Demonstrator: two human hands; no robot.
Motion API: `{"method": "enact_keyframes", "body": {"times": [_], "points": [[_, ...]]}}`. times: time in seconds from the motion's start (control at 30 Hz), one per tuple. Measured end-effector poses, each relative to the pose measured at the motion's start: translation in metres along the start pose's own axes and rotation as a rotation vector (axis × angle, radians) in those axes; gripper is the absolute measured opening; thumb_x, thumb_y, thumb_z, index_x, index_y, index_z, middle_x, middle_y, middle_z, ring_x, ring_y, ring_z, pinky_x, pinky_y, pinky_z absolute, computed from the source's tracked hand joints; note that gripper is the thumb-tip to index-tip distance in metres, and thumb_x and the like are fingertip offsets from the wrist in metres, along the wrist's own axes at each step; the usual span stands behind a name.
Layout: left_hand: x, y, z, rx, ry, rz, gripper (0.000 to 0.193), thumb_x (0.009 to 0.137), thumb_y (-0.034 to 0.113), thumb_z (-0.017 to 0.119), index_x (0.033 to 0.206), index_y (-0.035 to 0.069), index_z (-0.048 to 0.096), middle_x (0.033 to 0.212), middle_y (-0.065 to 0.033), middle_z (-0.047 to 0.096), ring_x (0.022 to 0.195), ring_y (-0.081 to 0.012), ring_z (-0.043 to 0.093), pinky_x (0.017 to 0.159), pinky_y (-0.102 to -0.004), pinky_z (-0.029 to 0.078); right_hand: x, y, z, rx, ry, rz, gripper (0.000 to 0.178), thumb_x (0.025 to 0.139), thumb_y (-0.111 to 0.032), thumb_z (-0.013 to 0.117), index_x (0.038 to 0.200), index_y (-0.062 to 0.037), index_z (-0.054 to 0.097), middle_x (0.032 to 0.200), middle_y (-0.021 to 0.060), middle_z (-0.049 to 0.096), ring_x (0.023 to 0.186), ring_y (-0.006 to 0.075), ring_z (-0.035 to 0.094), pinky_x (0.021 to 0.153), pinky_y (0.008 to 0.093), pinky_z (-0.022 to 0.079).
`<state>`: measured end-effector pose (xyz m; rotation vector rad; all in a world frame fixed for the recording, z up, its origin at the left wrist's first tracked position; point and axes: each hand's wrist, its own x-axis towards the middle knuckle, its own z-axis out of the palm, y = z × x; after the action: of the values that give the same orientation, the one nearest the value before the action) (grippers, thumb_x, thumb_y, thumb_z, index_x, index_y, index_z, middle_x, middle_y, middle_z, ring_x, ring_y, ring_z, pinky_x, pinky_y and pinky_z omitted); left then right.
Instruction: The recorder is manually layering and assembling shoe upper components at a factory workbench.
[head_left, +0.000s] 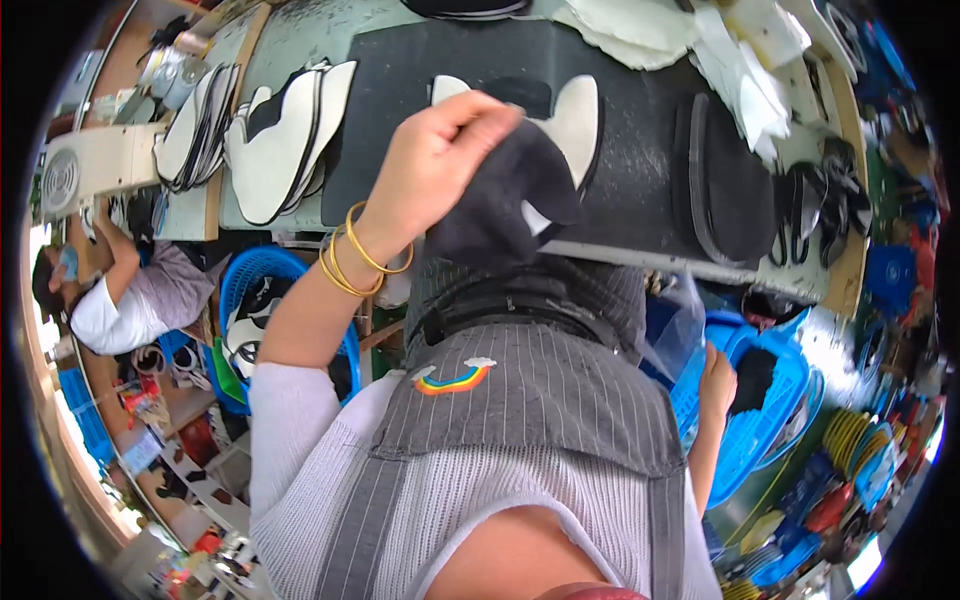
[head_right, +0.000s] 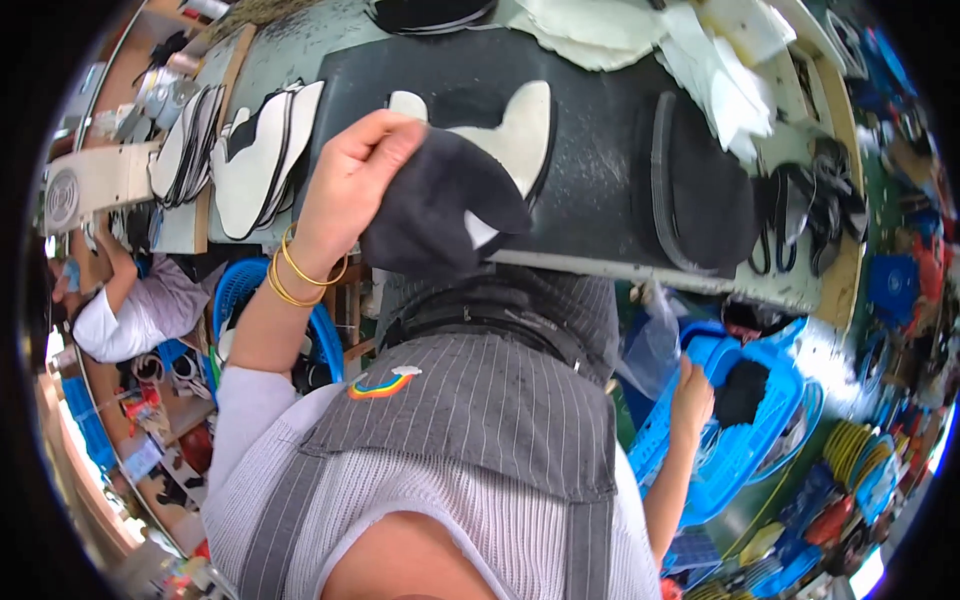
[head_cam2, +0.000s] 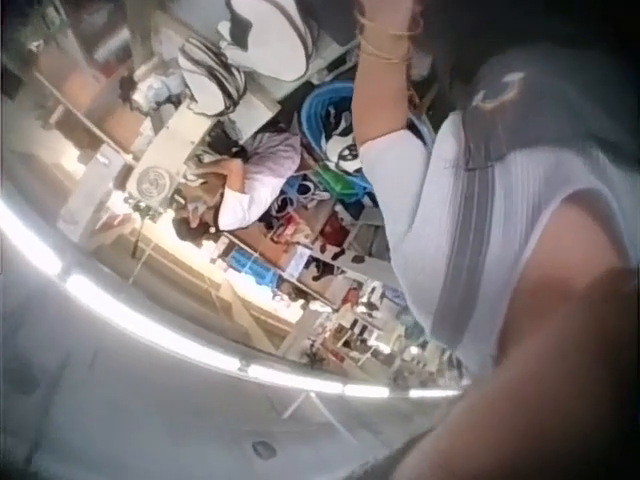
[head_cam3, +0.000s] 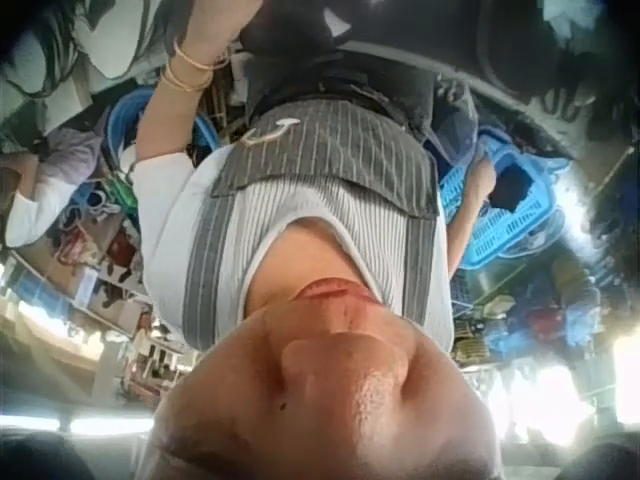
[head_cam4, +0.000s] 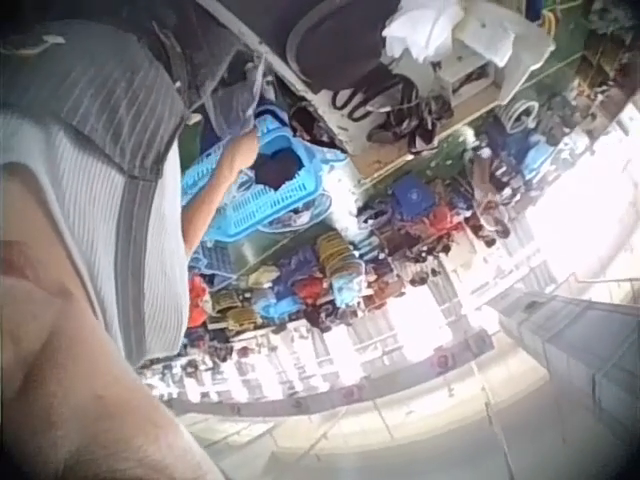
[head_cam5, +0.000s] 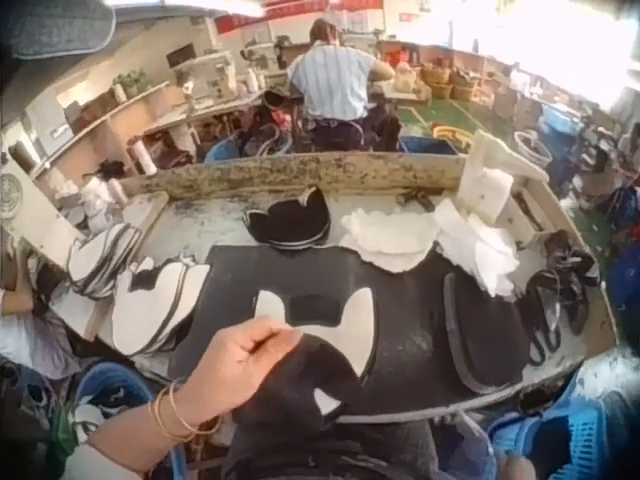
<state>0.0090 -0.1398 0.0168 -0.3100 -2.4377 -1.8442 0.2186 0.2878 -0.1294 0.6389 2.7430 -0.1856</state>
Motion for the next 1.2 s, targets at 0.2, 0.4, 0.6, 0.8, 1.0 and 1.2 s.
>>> {"method": "enact_keyframes", "body": {"times": [0.2,0.4,0.6,0.8,1.0,1.2], "points": [[-0.012,0.065,0.019,0.807,-0.372,0.669,0.02,0.078,0.021,0.058,0.094,0.01,0.064,0.081,-0.0039,0.061,0.062,-0.011,0.059,0.053,-0.0238,0.047,-0.027,-0.184,-0.111,1.699,-0.837,-0.512,0.063,0.095,-0.051,0.037,0.119,0.0056,0.052,0.112,0.0217,0.059,0.104,0.0325,0.058,0.088,0.0453,0.047],[-0.079,0.046,-0.001,0.558,-0.283,0.846,0.021,0.079,0.03,0.064,0.085,0.01,0.063,0.07,-0.002,0.052,0.059,-0.0117,0.052,0.049,-0.0235,0.041,0.009,-0.28,-0.125,2.238,-1.266,-0.094,0.05,0.093,-0.04,0.042,0.123,-0.0011,0.051,0.12,0.0132,0.058,0.109,0.0274,0.056,0.097,0.0416,0.043],[-0.087,-0.003,0.007,-1.002,-0.109,-0.671,0.04,0.094,0.043,0.048,0.099,0.006,0.063,0.093,-0.0032,0.064,0.083,-0.0151,0.062,0.075,-0.0282,0.05,0.001,-0.294,-0.131,2.151,-1.259,-0.182,0.053,0.092,-0.038,0.044,0.13,-0.0004,0.045,0.128,0.0152,0.052,0.116,0.029,0.052,0.1,0.0416,0.041],[-0.065,-0.036,0.006,-1.107,0.121,-0.583,0.022,0.088,0.009,0.061,0.108,0.0,0.061,0.103,-0.0077,0.065,0.09,-0.0148,0.063,0.079,-0.0277,0.052,0.014,-0.281,-0.096,1.956,-0.926,-0.125,0.042,0.093,-0.024,0.048,0.126,0.0013,0.049,0.123,0.0148,0.056,0.112,0.0261,0.056,0.096,0.0382,0.044],[-0.027,-0.084,-0.015,-0.574,0.255,-0.407,0.021,0.085,0.007,0.065,0.103,-0.003,0.063,0.092,-0.0047,0.066,0.079,-0.0089,0.06,0.072,-0.0233,0.05,0.057,-0.319,-0.074,1.367,-0.369,-0.431,0.029,0.088,-0.008,0.061,0.114,0.0045,0.058,0.095,0.0062,0.065,0.085,0.0077,0.057,0.075,0.0219,0.047],[-0.012,-0.122,-0.01,-0.09,0.346,-0.246,0.024,0.082,0.007,0.067,0.104,-0.003,0.063,0.082,-0.0023,0.062,0.065,-0.0044,0.049,0.058,-0.0206,0.043,0.071,-0.324,-0.065,1.191,-0.226,-0.506,0.026,0.089,-0.007,0.061,0.112,0.0032,0.059,0.097,0.0039,0.064,0.088,0.0083,0.057,0.08,0.0206,0.046]]}}
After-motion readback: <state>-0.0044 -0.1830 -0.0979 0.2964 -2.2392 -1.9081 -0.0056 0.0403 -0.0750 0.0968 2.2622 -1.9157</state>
